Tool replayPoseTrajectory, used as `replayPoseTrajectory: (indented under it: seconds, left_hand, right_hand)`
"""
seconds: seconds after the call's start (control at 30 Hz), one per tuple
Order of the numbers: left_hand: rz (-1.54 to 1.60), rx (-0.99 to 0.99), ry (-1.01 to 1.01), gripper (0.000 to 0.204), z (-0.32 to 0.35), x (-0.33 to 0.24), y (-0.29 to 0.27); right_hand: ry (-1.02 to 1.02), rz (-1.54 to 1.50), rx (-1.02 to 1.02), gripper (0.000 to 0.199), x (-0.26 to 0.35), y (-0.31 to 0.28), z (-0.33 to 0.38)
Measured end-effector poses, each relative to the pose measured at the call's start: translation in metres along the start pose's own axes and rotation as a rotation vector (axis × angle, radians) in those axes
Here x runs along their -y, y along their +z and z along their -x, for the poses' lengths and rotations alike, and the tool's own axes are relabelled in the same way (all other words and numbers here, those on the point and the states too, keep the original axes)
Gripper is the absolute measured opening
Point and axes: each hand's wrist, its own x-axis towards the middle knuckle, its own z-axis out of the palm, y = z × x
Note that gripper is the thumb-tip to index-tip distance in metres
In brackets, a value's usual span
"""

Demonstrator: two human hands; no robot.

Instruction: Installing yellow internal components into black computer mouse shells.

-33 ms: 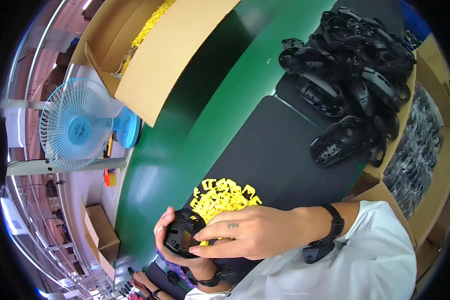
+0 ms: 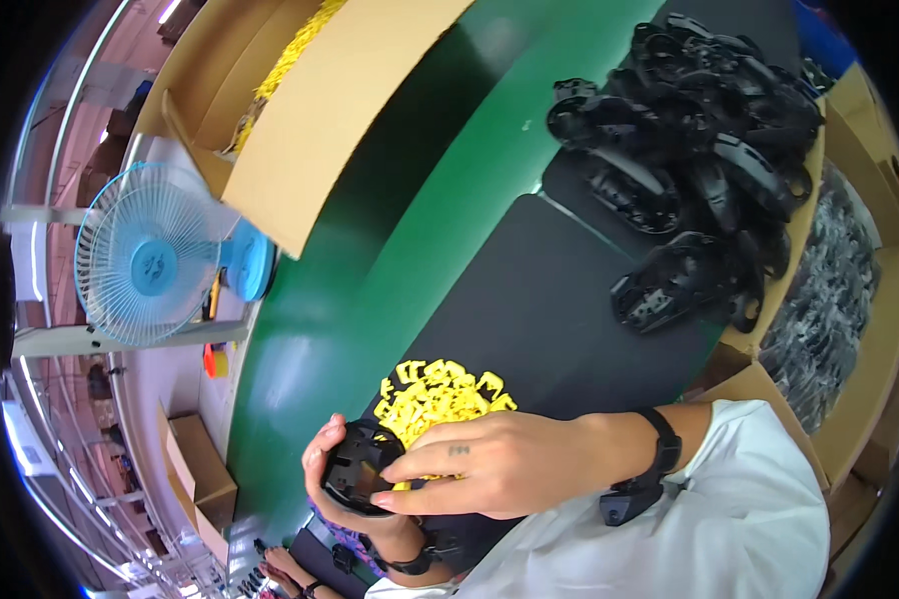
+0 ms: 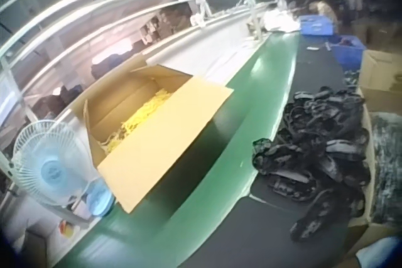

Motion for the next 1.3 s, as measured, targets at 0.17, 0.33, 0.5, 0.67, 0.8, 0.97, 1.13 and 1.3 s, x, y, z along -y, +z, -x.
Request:
replayPoseTrajectory:
  seconds: [0.17, 0.33, 0.5, 0.67, 0.8, 0.97, 1.13, 1.3]
  left_hand:
    - [0.311, 0.192, -0.415, 0.077, -0.029, 0.035, -0.008]
    - [0.932, 0.058, -0.837, 0.061, -0.039, 0.127, -0.023]
    - [1.046, 0.025, -1.136, 0.05, -0.026, 0.193, -0.025]
    - [0.395, 0.053, -1.066, 0.062, -0.018, 0.215, -0.021]
    - [-0.245, 0.004, -0.74, 0.068, -0.017, 0.218, -0.044]
    - [-0.02, 0.081, -0.641, 0.054, -0.021, 0.128, -0.053]
    - [0.3, 0.093, -0.541, 0.045, 0.007, 0.046, -0.045]
    - [0.573, 0.235, -0.701, 0.059, 0.043, 0.017, -0.024]
  right_hand:
    - [0.103, 0.069, 0.024, 0.046, -0.009, -0.001, 0.018]
    - [0.357, 0.691, 0.019, 0.037, -0.01, -0.056, 0.049]
    - [0.832, 1.101, 0.16, 0.054, 0.012, -0.099, 0.084]
    - [0.751, 1.18, 0.27, 0.047, 0.003, -0.1, 0.088]
    - [0.761, 0.977, 0.189, 0.038, -0.015, -0.094, 0.09]
    - [0.844, 0.897, 0.229, 0.035, -0.022, -0.092, 0.077]
    - [0.597, 0.932, 0.26, 0.044, -0.023, -0.088, 0.072]
    - [0.685, 0.36, 0.084, 0.049, -0.02, -0.06, 0.047]
